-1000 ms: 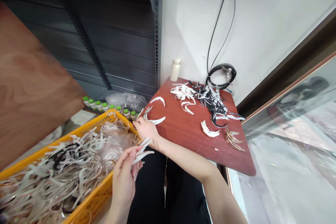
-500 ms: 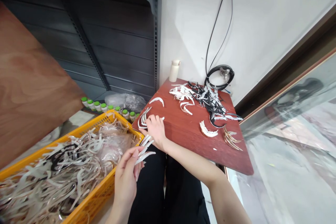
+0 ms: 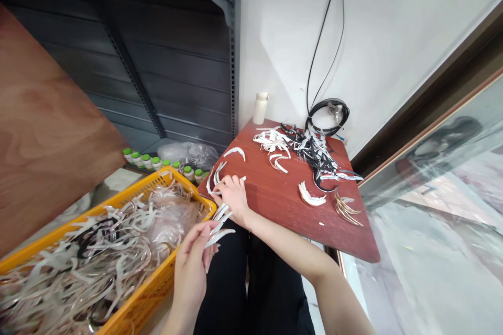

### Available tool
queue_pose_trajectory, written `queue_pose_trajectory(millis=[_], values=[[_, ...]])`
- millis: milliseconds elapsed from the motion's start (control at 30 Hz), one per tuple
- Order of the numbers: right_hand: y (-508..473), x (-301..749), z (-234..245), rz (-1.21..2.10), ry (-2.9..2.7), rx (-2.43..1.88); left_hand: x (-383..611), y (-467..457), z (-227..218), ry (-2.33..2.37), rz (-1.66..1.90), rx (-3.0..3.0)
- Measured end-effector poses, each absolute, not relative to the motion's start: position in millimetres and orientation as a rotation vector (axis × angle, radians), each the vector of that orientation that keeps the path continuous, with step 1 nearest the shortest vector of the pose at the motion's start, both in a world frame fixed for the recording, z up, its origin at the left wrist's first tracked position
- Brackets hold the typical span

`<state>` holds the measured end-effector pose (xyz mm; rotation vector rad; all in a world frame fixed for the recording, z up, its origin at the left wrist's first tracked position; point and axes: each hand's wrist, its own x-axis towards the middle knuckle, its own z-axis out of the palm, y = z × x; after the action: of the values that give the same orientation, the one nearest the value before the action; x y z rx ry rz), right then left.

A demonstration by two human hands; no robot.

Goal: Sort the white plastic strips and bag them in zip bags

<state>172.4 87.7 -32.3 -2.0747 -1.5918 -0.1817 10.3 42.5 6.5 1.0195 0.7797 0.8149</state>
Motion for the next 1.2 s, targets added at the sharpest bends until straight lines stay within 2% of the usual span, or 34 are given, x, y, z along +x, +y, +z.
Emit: queue_pose_trajectory(millis=[267, 1000, 1200], values=[[90.4, 184.1, -31.2, -0.233, -1.438, -2.169, 8.3, 43.6, 4.0, 0.761, 0.790, 1.027], [97.5, 189.0, -36.7, -0.122, -1.570, -2.082, 11.3, 42.6, 3.7, 0.749, 0.784, 1.030], [94.9, 200.1, -25.7, -0.124, -1.552, -2.012, 11.3, 42.7, 3.7, 0.776, 0.783, 0.993]])
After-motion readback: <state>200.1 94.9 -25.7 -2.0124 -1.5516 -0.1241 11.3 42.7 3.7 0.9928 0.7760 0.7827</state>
